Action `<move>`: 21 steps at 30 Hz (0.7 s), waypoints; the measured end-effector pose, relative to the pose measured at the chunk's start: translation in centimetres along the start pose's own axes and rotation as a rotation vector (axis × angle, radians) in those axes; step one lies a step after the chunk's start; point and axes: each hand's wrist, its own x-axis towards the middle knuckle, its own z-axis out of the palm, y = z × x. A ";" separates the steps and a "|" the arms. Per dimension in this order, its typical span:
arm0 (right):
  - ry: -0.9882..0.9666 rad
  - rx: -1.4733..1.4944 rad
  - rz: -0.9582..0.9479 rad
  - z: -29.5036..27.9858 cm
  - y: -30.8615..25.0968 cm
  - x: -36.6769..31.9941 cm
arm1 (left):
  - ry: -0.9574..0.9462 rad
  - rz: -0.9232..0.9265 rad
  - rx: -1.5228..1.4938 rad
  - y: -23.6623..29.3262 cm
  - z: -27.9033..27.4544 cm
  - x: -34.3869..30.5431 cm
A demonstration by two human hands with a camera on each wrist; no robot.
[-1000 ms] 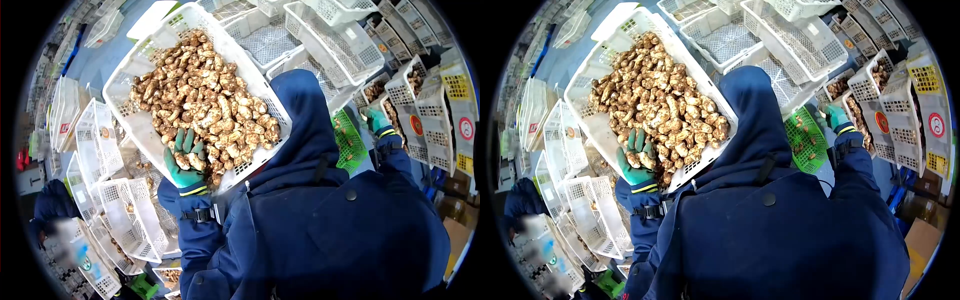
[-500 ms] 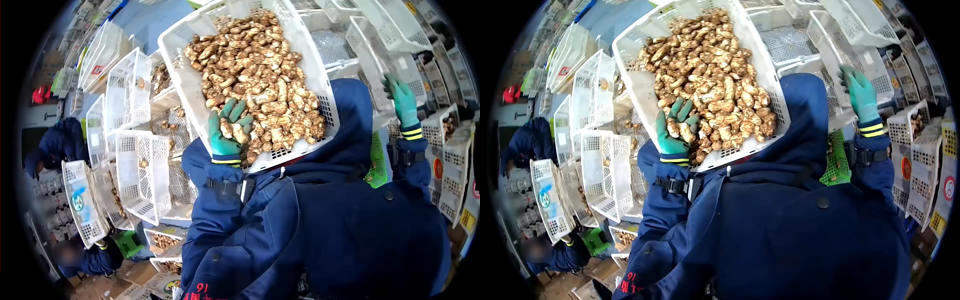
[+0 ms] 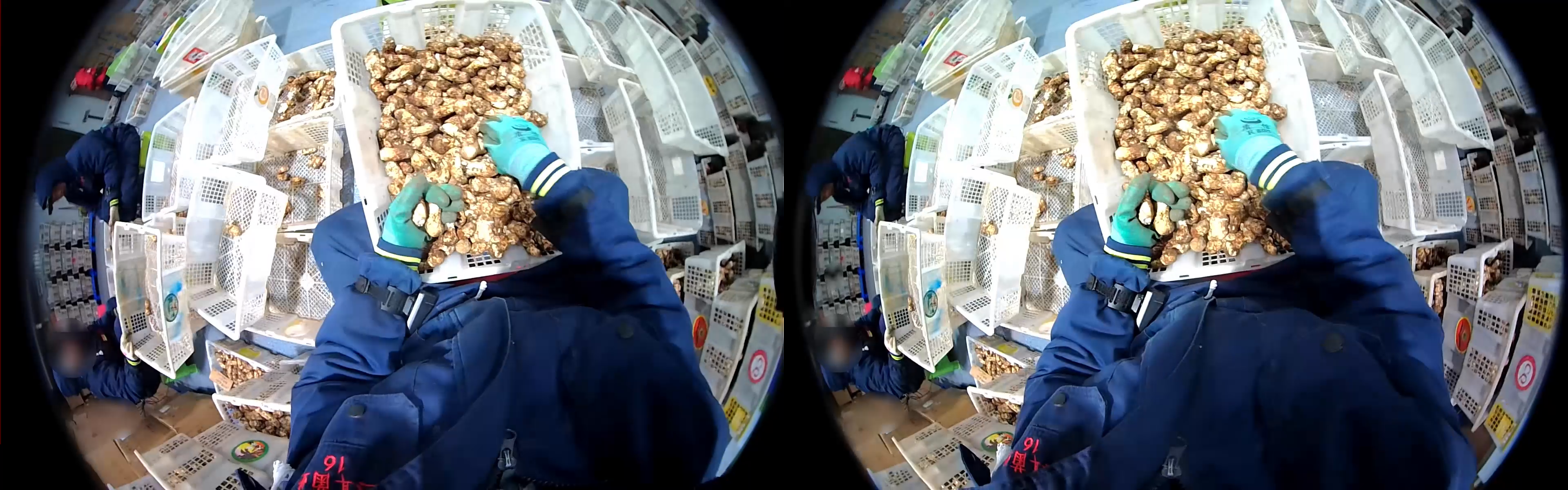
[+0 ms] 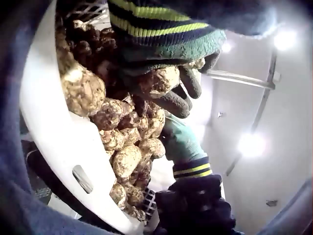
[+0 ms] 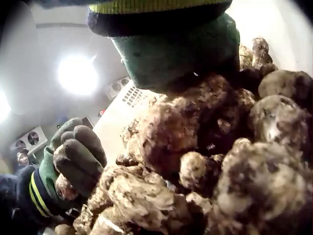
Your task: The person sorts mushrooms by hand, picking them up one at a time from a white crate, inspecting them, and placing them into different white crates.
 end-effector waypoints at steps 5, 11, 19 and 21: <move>0.110 -0.055 -0.115 -1.7 -2.2 -0.9 | 0.094 0.007 0.058 -0.6 -0.7 0.0; 0.064 -0.070 -0.083 0.1 -2.7 -1.1 | -0.016 -0.055 0.035 -0.1 -1.0 0.1; 0.539 0.576 -0.156 -2.1 -3.7 -4.4 | -0.016 -0.024 0.202 0.8 1.6 -0.2; 0.597 0.502 -0.300 -2.9 -6.1 -4.9 | 0.013 -0.014 0.198 0.7 1.8 -0.4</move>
